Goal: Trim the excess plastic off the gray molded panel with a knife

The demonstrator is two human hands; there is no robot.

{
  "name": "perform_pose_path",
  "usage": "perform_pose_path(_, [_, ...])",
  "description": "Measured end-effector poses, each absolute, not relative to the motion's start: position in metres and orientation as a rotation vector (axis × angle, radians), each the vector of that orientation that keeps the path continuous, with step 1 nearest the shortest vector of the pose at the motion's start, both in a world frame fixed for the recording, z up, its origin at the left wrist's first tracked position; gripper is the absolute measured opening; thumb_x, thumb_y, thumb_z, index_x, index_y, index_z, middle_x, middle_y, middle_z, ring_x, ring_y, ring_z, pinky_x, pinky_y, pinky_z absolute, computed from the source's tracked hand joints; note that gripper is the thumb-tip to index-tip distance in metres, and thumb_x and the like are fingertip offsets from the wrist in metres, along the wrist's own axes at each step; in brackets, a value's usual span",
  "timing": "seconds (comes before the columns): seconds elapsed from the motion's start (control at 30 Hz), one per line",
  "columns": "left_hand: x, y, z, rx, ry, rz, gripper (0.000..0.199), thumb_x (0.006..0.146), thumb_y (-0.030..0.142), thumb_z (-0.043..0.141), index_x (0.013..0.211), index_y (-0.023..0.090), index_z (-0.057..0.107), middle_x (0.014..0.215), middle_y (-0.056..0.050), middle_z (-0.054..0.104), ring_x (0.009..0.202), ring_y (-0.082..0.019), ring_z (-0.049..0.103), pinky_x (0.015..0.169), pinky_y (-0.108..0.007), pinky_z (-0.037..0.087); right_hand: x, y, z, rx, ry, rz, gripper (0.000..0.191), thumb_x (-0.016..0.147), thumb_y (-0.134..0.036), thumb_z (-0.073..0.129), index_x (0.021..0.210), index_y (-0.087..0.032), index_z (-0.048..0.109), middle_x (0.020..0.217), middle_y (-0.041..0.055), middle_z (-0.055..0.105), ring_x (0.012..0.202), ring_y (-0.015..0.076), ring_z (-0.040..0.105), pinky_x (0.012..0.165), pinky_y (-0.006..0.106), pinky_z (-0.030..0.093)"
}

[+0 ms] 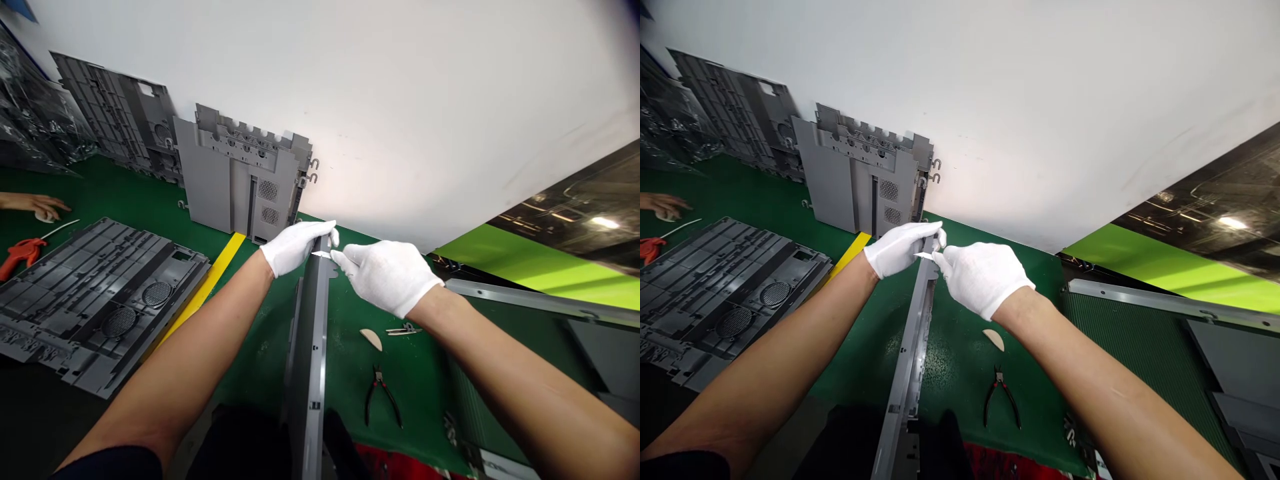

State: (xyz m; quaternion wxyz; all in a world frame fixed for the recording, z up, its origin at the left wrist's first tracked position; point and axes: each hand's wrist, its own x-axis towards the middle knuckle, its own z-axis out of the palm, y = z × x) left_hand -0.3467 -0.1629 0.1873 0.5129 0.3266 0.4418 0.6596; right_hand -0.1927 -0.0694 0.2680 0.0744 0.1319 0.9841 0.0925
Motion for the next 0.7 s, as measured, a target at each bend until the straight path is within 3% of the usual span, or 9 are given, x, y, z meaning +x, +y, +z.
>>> perform_pose_path(0.53, [-0.347, -0.159, 0.185, 0.829, 1.135, 1.612, 0.039, 0.09, 0.049, 0.057, 0.075, 0.014, 0.067, 0.079, -0.006, 0.061, 0.073, -0.016, 0.054, 0.069, -0.028, 0.045, -0.184, -0.073, 0.27, 0.338, 2.971, 0.257, 0.057, 0.101, -0.055, 0.022, 0.077, -0.025, 0.063, 0.059, 0.0015, 0.059, 0.052, 0.0191, 0.054, 0.053, 0.03, 0.027])
perform_pose_path(0.63, [-0.344, -0.161, 0.187, 0.862, 1.173, 1.616, 0.042, 0.091, 0.051, 0.054, 0.076, 0.014, 0.067, 0.079, -0.005, 0.059, 0.074, -0.016, 0.053, 0.071, -0.028, 0.044, -0.18, -0.068, 0.272, 0.343, 3.018, -0.001, 0.053, 0.101, -0.056, 0.026, 0.075, -0.025, 0.06, 0.06, -0.001, 0.057, 0.053, 0.0177, 0.049, 0.054, 0.03, 0.028])
perform_pose_path(0.7, [-0.342, -0.166, 0.191, 0.887, 1.205, 1.614, 0.043, 0.093, 0.052, 0.051, 0.081, 0.015, 0.068, 0.077, -0.004, 0.056, 0.074, -0.016, 0.054, 0.072, -0.029, 0.045, -0.169, -0.061, 0.27, 0.418, 3.07, -0.364, 0.051, 0.101, -0.057, 0.029, 0.076, -0.025, 0.058, 0.061, -0.0026, 0.053, 0.055, 0.0164, 0.046, 0.057, 0.03, 0.03])
